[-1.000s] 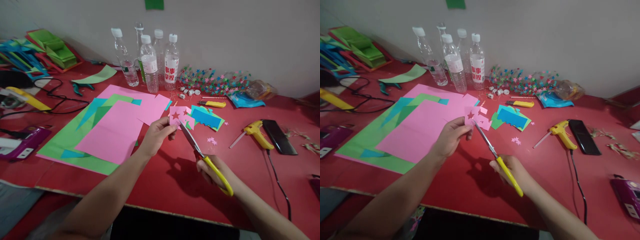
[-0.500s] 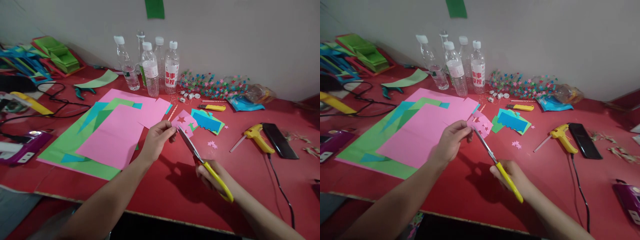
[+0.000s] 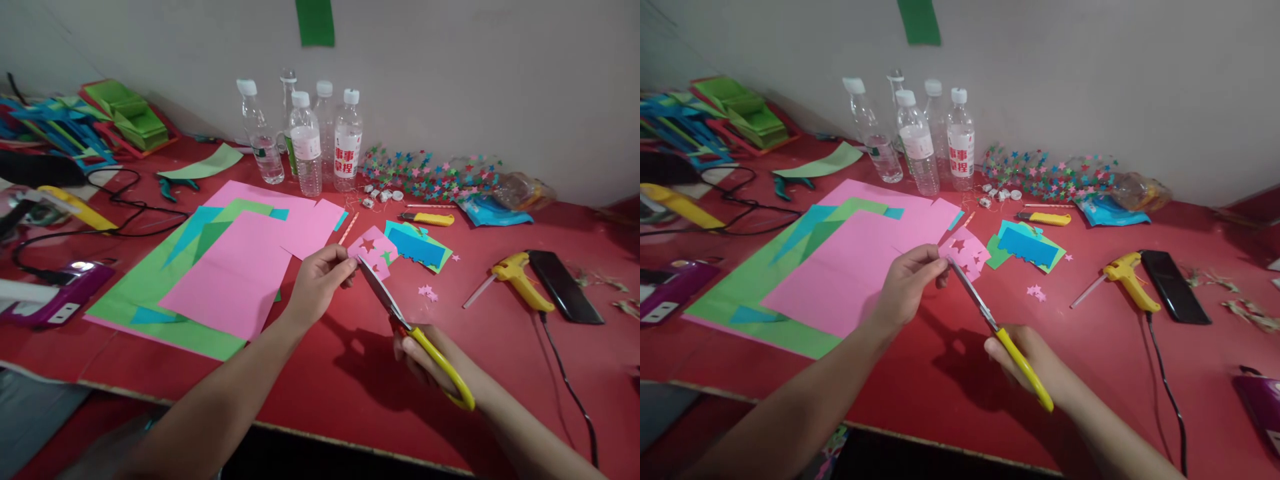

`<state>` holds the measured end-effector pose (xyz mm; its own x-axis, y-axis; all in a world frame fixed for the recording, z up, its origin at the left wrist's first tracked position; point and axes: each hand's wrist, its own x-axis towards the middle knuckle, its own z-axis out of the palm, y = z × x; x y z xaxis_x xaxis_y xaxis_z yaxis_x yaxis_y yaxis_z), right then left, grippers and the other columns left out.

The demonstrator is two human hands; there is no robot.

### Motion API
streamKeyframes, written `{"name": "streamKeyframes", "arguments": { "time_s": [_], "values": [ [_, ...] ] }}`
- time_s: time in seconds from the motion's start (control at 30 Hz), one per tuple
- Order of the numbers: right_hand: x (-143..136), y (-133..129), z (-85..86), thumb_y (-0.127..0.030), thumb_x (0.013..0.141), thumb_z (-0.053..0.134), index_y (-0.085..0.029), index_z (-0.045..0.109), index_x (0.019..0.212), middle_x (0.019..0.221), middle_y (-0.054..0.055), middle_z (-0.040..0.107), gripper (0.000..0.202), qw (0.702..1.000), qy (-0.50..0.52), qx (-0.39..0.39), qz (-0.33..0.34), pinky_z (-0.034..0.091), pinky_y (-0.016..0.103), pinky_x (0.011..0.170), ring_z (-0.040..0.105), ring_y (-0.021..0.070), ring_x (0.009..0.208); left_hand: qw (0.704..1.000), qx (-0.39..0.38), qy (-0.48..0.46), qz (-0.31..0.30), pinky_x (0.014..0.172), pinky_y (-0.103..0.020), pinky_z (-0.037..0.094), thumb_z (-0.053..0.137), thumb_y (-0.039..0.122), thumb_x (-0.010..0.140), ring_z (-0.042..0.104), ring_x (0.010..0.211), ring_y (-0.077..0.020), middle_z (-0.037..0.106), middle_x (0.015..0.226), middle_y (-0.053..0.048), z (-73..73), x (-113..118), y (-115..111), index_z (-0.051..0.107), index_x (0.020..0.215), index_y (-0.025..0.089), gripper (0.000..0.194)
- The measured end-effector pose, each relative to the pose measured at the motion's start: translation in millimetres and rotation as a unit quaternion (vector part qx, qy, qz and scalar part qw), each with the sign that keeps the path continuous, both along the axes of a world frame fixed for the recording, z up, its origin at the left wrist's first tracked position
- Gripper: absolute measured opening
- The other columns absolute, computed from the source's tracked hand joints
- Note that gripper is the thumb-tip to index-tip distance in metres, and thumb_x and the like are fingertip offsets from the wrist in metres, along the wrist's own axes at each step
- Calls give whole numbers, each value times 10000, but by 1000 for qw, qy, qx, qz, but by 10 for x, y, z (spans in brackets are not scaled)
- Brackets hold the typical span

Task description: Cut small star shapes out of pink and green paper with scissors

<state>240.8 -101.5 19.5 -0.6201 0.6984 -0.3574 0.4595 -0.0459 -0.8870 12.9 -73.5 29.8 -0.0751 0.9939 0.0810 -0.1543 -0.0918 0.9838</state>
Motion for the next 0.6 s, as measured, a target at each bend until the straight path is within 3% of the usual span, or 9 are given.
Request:
{"name": "streamKeyframes", "arguments": {
  "time_s": [0.2,0.6],
  "values": [
    [32,-27,-113,-713,877,372,-186,479,716,444,-62,404,561,998,-9,-48,-31,257,195,387,325,67,380,1000,-4,6,6,551,-219,436,593,253,800,510,547,-76,528,588,30,9,-6,11,582,671,173,153],
    [16,-14,-62,-726,849,395,-197,441,684,453,-66,387,556,998,-6,-50,-42,249,194,377,321,63,378,998,-24,-58,-18,543,-216,447,625,281,806,531,556,-77,574,634,18,-25,-19,22,583,690,166,169]
  ]
}}
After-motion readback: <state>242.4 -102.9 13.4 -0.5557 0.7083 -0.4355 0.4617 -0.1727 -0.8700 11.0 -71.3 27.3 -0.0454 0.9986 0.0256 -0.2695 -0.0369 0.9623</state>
